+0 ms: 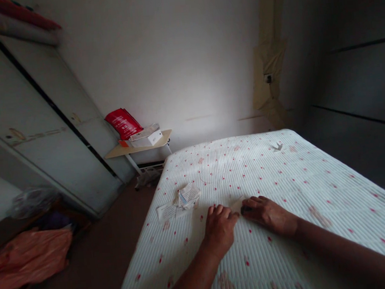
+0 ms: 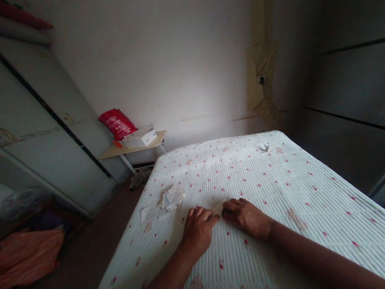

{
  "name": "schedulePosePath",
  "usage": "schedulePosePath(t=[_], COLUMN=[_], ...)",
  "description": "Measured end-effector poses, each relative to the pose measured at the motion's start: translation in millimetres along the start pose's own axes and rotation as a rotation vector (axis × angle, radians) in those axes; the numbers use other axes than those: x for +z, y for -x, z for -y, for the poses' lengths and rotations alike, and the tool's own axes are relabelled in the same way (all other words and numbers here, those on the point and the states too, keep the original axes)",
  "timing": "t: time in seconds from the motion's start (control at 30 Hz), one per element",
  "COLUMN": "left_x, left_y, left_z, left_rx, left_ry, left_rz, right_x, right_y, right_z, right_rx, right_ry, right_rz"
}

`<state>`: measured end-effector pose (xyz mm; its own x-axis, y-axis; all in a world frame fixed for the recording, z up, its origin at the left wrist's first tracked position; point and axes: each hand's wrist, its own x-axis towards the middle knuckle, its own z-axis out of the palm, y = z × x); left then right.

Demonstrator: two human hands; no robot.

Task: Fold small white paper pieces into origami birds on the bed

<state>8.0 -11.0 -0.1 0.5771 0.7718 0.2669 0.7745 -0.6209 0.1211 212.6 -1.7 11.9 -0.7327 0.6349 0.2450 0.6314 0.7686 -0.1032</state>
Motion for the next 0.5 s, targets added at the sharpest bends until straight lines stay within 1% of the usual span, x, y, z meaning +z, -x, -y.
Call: schedulePosePath(t=[0.1,0.27,0.5], left_x=[0.3,-0.5,-1.2], left_y=[0.0,0.5,0.3], left_z=[0.0,-0.6,-1.7], left_rx=[-0.006,-0.013,-0.017], left_ry=[0.022,0.034,0.014], left_rz=[-0.005,0.000,0.012], right_x=[2.0,5.0,-3.5], right_y=[2.9,11.8,26.5], right_z=[-3.5,-7.8,-8.8], right_rx=[-0.006,0.007,0.089], right_ry=[-0.024,-0.118,-0.264], right_rz=[0.003,-0.032,-0.058])
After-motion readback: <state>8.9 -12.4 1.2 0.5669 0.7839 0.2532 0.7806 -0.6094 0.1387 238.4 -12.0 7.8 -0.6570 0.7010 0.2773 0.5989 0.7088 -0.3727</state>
